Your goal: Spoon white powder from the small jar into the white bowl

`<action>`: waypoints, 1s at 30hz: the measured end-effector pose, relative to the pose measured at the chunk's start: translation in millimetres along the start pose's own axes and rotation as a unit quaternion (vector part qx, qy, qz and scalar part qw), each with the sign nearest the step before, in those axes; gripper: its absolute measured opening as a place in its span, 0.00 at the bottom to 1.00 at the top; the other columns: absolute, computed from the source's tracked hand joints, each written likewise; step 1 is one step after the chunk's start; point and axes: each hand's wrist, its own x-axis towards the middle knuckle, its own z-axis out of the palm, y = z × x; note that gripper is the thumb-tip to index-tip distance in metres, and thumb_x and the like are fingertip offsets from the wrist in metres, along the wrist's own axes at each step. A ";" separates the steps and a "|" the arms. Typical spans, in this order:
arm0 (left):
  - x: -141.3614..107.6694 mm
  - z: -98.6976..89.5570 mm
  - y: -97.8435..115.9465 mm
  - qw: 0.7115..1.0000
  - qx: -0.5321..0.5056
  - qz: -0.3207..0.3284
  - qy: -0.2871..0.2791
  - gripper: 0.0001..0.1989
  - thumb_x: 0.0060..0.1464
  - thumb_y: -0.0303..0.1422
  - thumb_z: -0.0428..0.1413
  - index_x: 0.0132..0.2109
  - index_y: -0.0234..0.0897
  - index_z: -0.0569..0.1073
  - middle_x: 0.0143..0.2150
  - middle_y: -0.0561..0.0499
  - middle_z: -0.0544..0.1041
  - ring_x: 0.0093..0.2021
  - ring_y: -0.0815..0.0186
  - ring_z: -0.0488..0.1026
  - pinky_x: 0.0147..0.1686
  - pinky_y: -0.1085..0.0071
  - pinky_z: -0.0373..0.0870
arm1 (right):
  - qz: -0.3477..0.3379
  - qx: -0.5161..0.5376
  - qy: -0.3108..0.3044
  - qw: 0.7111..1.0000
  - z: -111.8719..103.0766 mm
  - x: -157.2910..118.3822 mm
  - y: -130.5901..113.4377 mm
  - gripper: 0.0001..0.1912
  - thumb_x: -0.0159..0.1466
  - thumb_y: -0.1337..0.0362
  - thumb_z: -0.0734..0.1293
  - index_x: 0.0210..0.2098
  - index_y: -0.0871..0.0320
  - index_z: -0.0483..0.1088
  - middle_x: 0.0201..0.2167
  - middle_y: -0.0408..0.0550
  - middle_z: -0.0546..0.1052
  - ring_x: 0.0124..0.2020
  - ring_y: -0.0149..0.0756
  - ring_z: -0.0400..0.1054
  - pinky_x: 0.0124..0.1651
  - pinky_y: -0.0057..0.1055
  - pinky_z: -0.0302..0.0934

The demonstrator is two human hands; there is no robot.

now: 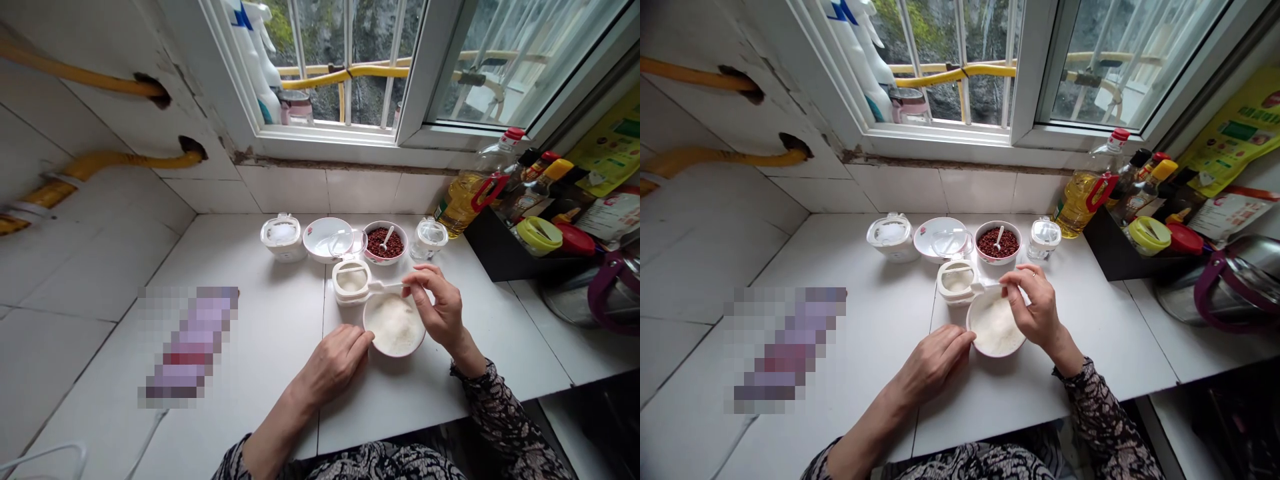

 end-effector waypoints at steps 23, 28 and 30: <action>-2.5 1.3 -1.8 1.000 -0.013 -0.001 0.001 0.11 0.68 0.22 0.42 0.46 0.33 0.69 0.32 0.48 0.74 0.30 0.64 0.70 0.31 0.68 0.70 | 0.186 0.077 -0.140 0.969 1.4 -5.0 11.0 0.11 0.64 0.68 0.60 0.29 0.54 0.72 0.20 0.42 0.74 0.35 0.40 0.69 0.46 0.38 0.61; -2.5 1.9 -1.8 1.000 -0.021 -0.007 -0.001 0.10 0.67 0.22 0.43 0.46 0.33 0.69 0.32 0.48 0.73 0.30 0.64 0.70 0.31 0.68 0.70 | 0.221 0.112 -0.106 0.963 -0.2 -3.2 10.0 0.10 0.63 0.65 0.62 0.28 0.55 0.73 0.19 0.42 0.73 0.32 0.38 0.68 0.42 0.35 0.61; -2.2 2.0 -1.6 1.000 -0.019 -0.007 -0.002 0.10 0.67 0.22 0.43 0.45 0.33 0.69 0.32 0.48 0.74 0.30 0.64 0.70 0.31 0.68 0.70 | 0.251 0.147 -0.102 0.951 0.9 -3.1 10.5 0.09 0.62 0.64 0.62 0.29 0.55 0.73 0.18 0.41 0.72 0.27 0.35 0.66 0.38 0.34 0.61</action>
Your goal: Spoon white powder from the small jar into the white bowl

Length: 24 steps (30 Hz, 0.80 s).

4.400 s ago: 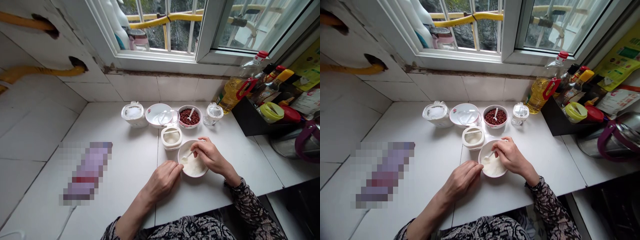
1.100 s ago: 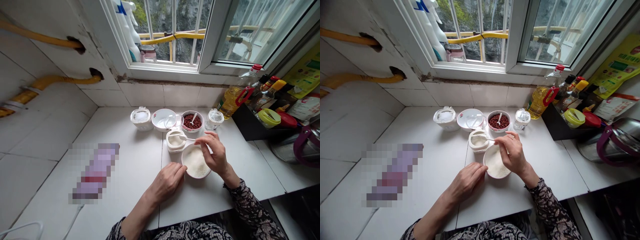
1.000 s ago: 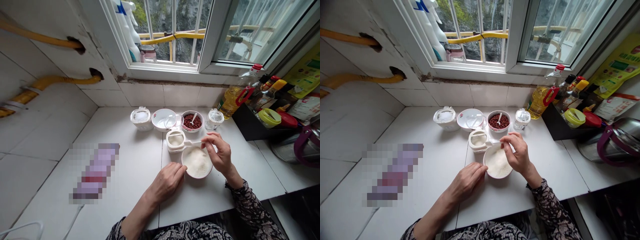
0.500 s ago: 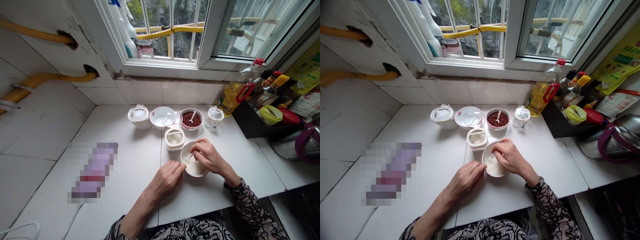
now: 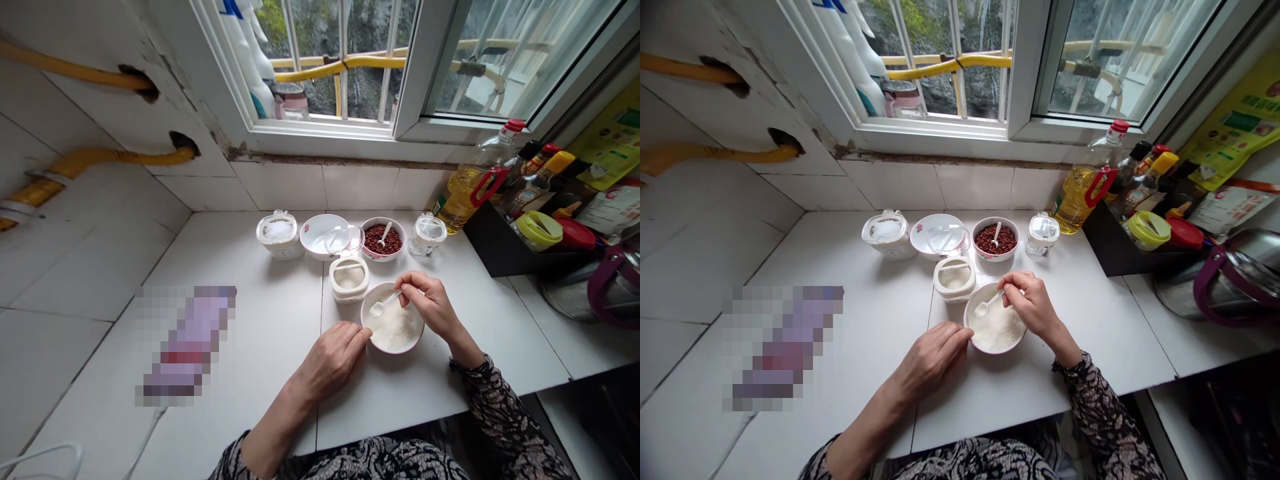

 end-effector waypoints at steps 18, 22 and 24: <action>0.9 -0.1 0.4 1.000 0.007 0.004 0.006 0.11 0.66 0.21 0.42 0.45 0.33 0.69 0.31 0.48 0.73 0.29 0.64 0.71 0.31 0.68 0.70 | -0.119 0.021 0.068 0.990 24.9 2.6 -2.2 0.08 0.70 0.59 0.61 0.43 0.53 0.71 0.35 0.49 0.80 0.38 0.39 0.75 0.47 0.40 0.67; 1.8 0.1 0.6 1.000 0.024 0.009 0.008 0.11 0.67 0.21 0.42 0.44 0.33 0.69 0.30 0.49 0.73 0.29 0.65 0.69 0.30 0.69 0.70 | -0.260 -0.168 0.021 0.951 29.8 5.7 0.1 0.11 0.68 0.70 0.59 0.41 0.53 0.72 0.36 0.49 0.82 0.35 0.39 0.74 0.56 0.48 0.61; 2.4 -0.2 0.9 1.000 0.026 0.010 0.007 0.12 0.67 0.21 0.42 0.44 0.34 0.69 0.30 0.49 0.73 0.29 0.65 0.69 0.30 0.69 0.70 | -0.280 -0.181 0.041 0.942 25.7 5.8 -1.2 0.12 0.68 0.72 0.59 0.42 0.53 0.72 0.35 0.47 0.82 0.34 0.38 0.74 0.57 0.47 0.60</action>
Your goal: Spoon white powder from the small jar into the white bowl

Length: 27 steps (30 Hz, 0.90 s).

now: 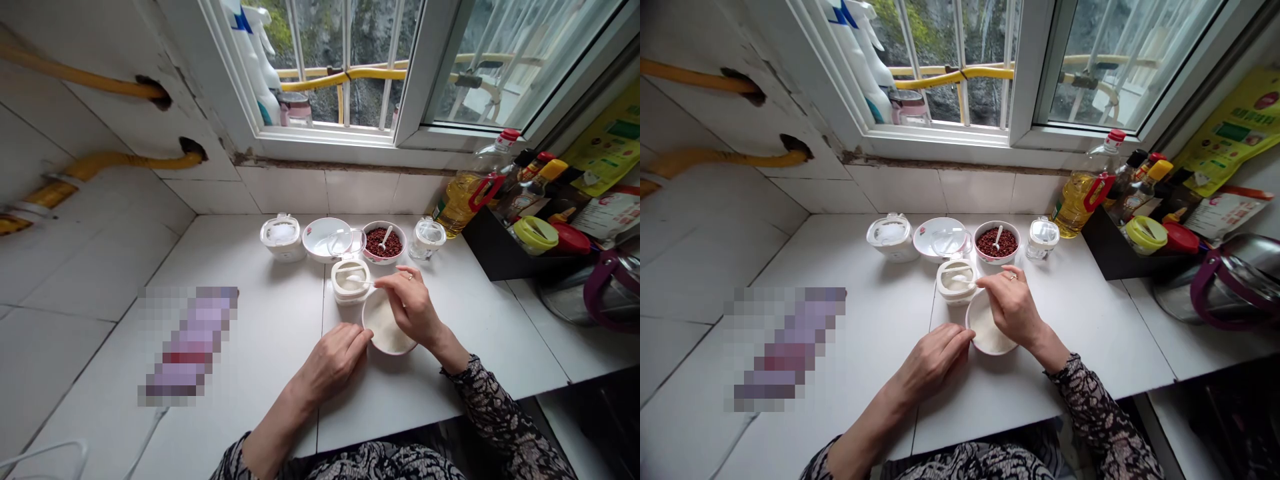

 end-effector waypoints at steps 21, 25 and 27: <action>-0.5 0.8 -0.6 1.000 -0.017 -0.006 0.000 0.11 0.67 0.22 0.42 0.44 0.34 0.68 0.31 0.48 0.74 0.30 0.65 0.70 0.30 0.68 0.69 | 0.138 0.031 -0.112 0.984 -6.0 -17.3 14.0 0.12 0.60 0.72 0.58 0.28 0.54 0.70 0.23 0.42 0.76 0.31 0.37 0.68 0.53 0.40 0.61; -1.6 1.4 -1.2 1.000 -0.019 -0.005 0.002 0.10 0.67 0.22 0.43 0.46 0.33 0.68 0.31 0.48 0.74 0.30 0.64 0.70 0.31 0.68 0.70 | 0.210 0.077 -0.085 0.971 -10.5 -15.9 12.9 0.11 0.58 0.70 0.59 0.25 0.53 0.71 0.20 0.43 0.74 0.38 0.41 0.69 0.47 0.37 0.62; -1.5 1.2 -1.1 1.000 -0.018 -0.005 0.000 0.10 0.67 0.22 0.42 0.46 0.33 0.68 0.31 0.48 0.74 0.30 0.64 0.70 0.30 0.68 0.70 | 0.242 0.105 -0.069 0.962 -13.1 -14.1 12.0 0.10 0.58 0.68 0.60 0.24 0.54 0.70 0.18 0.42 0.73 0.35 0.40 0.69 0.45 0.35 0.62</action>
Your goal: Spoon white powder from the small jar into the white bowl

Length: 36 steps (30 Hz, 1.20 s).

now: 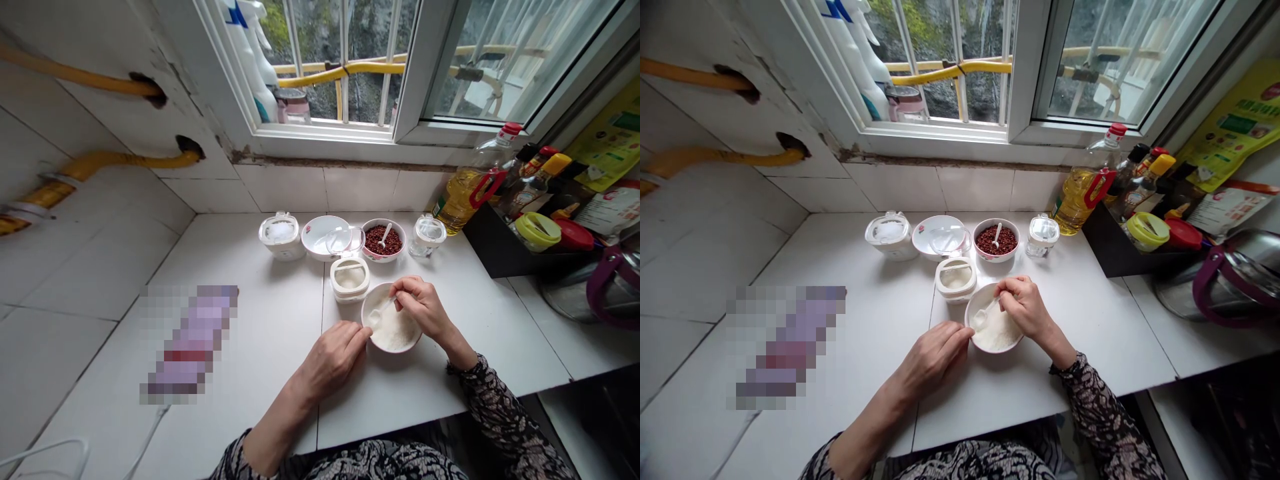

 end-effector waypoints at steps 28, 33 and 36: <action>1.1 -0.4 0.2 1.000 0.010 0.003 0.005 0.11 0.67 0.21 0.42 0.44 0.33 0.68 0.31 0.49 0.73 0.29 0.64 0.69 0.30 0.69 0.69 | -0.324 -0.182 0.116 0.921 15.9 8.2 -12.5 0.15 0.67 0.77 0.59 0.46 0.55 0.70 0.35 0.45 0.82 0.33 0.35 0.74 0.57 0.47 0.60; 0.1 0.6 -0.5 1.000 0.007 0.001 0.004 0.11 0.66 0.21 0.42 0.44 0.33 0.68 0.31 0.49 0.73 0.29 0.65 0.70 0.30 0.69 0.70 | -0.254 -0.094 0.187 0.944 -0.9 3.3 -15.6 0.09 0.68 0.72 0.62 0.45 0.54 0.69 0.34 0.45 0.81 0.35 0.37 0.75 0.51 0.41 0.65; 0.1 0.3 -0.4 1.000 0.002 -0.003 0.006 0.11 0.66 0.21 0.42 0.45 0.34 0.68 0.31 0.49 0.72 0.29 0.65 0.69 0.30 0.69 0.69 | -0.167 -0.045 0.153 0.973 -12.6 -0.7 -13.3 0.05 0.69 0.68 0.62 0.40 0.54 0.69 0.27 0.43 0.78 0.33 0.38 0.74 0.42 0.37 0.66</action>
